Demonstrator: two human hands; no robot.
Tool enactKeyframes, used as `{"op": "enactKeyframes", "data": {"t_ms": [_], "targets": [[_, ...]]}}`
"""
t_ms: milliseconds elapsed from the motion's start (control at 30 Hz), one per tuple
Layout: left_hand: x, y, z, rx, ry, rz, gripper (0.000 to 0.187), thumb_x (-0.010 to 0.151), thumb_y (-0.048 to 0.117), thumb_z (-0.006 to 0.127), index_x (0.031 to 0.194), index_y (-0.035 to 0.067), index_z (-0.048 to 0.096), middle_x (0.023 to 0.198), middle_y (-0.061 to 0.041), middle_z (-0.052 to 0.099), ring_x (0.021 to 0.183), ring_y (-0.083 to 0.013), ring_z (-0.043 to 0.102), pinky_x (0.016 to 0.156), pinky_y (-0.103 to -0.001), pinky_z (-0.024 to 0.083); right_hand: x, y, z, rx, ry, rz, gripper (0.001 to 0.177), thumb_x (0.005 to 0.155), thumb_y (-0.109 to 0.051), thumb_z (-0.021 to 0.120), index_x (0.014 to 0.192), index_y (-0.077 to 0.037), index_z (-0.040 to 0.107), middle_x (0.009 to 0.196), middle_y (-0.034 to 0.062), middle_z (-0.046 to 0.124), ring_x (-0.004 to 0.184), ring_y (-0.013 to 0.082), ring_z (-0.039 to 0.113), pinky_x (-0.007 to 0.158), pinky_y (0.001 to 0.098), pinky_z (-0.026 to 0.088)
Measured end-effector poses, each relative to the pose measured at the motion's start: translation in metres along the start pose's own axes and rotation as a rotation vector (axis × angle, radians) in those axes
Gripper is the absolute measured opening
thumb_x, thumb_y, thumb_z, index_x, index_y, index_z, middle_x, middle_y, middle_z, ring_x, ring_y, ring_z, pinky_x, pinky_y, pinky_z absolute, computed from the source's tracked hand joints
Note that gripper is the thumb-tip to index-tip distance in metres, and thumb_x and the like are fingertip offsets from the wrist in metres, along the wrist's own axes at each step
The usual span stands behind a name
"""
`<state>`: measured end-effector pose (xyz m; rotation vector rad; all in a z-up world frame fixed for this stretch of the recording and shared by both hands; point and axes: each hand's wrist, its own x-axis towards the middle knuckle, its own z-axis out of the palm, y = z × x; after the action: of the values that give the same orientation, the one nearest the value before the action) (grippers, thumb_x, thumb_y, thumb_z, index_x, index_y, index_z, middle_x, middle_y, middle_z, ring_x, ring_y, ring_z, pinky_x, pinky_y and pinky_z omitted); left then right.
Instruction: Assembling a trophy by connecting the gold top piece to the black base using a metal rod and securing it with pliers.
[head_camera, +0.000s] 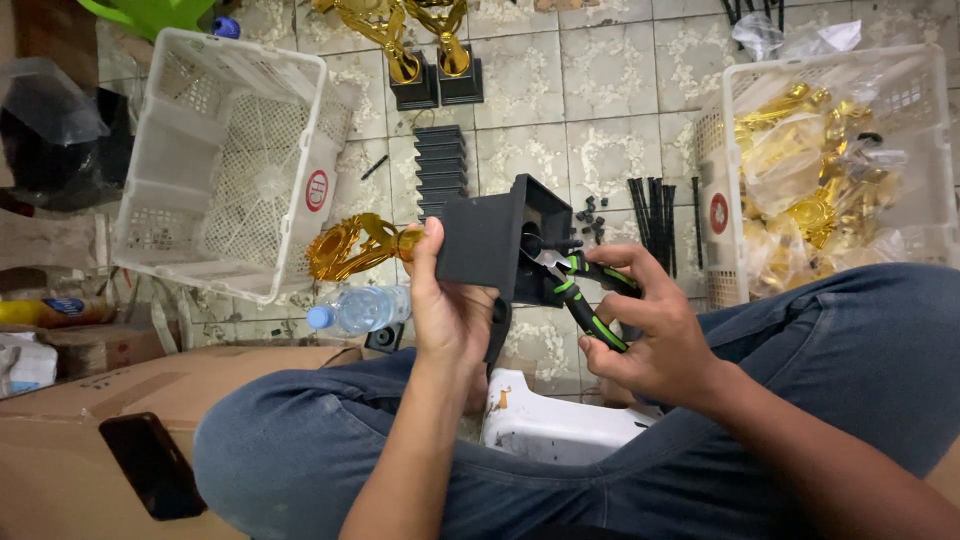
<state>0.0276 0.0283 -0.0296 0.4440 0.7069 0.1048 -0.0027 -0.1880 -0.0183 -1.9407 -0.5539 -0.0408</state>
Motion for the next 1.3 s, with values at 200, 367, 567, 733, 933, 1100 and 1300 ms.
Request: {"op": "enactKeyframes", "data": {"t_ms": [200,367,567,733,933,1100,1300], "targets": [[-0.0039,0.0002,0.0073,0.016,-0.004,-0.024,0.01,0.091,0.027,0.076,0.094,0.026,0.067,0.097,-0.014,0.079,0.083,-0.0341,0.078,0.064,-0.051,0.067,-0.0005,-0.0002,0.0005,-0.013,0.001,0.001,0.021,0.076,-0.018,0.078,0.071,-0.005,0.063,0.132,0.024,0.057,0.109,0.0539,0.064,0.093,0.0627,0.054],[-0.0029,-0.0013,0.0096,0.006,0.032,-0.016,0.012,0.09,0.025,0.076,0.095,0.028,0.066,0.093,-0.013,0.079,0.081,-0.0326,0.078,0.062,-0.048,0.067,-0.003,0.0018,0.002,-0.04,-0.007,0.001,0.023,0.076,-0.02,0.079,0.07,-0.005,0.062,0.132,0.0232,0.056,0.112,0.0544,0.062,0.094,0.0674,0.05],[-0.0005,-0.0004,0.0086,-0.006,0.016,-0.058,0.01,0.089,0.024,0.077,0.087,0.022,0.068,0.092,-0.014,0.079,0.079,-0.0335,0.078,0.061,-0.048,0.067,-0.0052,0.0044,0.0037,-0.06,-0.02,0.004,0.024,0.076,-0.021,0.078,0.07,-0.006,0.06,0.133,0.0222,0.054,0.116,0.0541,0.06,0.099,0.0707,0.047],[0.0015,-0.0037,0.0059,-0.006,0.058,-0.053,0.015,0.088,0.023,0.079,0.092,0.028,0.065,0.091,-0.011,0.079,0.08,-0.0333,0.078,0.064,-0.051,0.066,-0.0035,0.002,0.0043,-0.084,-0.015,-0.008,0.024,0.078,-0.02,0.077,0.07,-0.007,0.058,0.133,0.0223,0.053,0.117,0.0549,0.059,0.1,0.0716,0.046],[0.0025,-0.0048,0.0054,-0.009,0.058,-0.049,0.016,0.089,0.024,0.078,0.092,0.028,0.063,0.092,-0.011,0.079,0.081,-0.0337,0.078,0.066,-0.051,0.066,-0.005,0.0062,0.0049,-0.078,-0.003,-0.006,0.025,0.076,-0.022,0.078,0.069,-0.007,0.058,0.133,0.0214,0.053,0.116,0.0529,0.061,0.099,0.0689,0.048],[0.0029,-0.0045,0.0057,0.012,0.071,-0.048,0.017,0.088,0.026,0.078,0.093,0.03,0.062,0.091,-0.009,0.079,0.08,-0.032,0.078,0.066,-0.053,0.066,-0.0028,0.0041,0.0041,-0.075,-0.004,-0.009,0.026,0.078,-0.022,0.077,0.071,-0.007,0.058,0.134,0.0225,0.052,0.118,0.0553,0.059,0.098,0.071,0.048],[0.0031,-0.0035,0.001,0.02,0.069,-0.036,0.019,0.088,0.026,0.078,0.093,0.03,0.061,0.091,-0.009,0.079,0.079,-0.0321,0.078,0.065,-0.054,0.066,-0.001,0.0036,0.0036,-0.054,-0.001,-0.013,0.025,0.081,-0.022,0.074,0.07,-0.007,0.058,0.134,0.0243,0.05,0.113,0.0583,0.058,0.093,0.0735,0.049]]}}
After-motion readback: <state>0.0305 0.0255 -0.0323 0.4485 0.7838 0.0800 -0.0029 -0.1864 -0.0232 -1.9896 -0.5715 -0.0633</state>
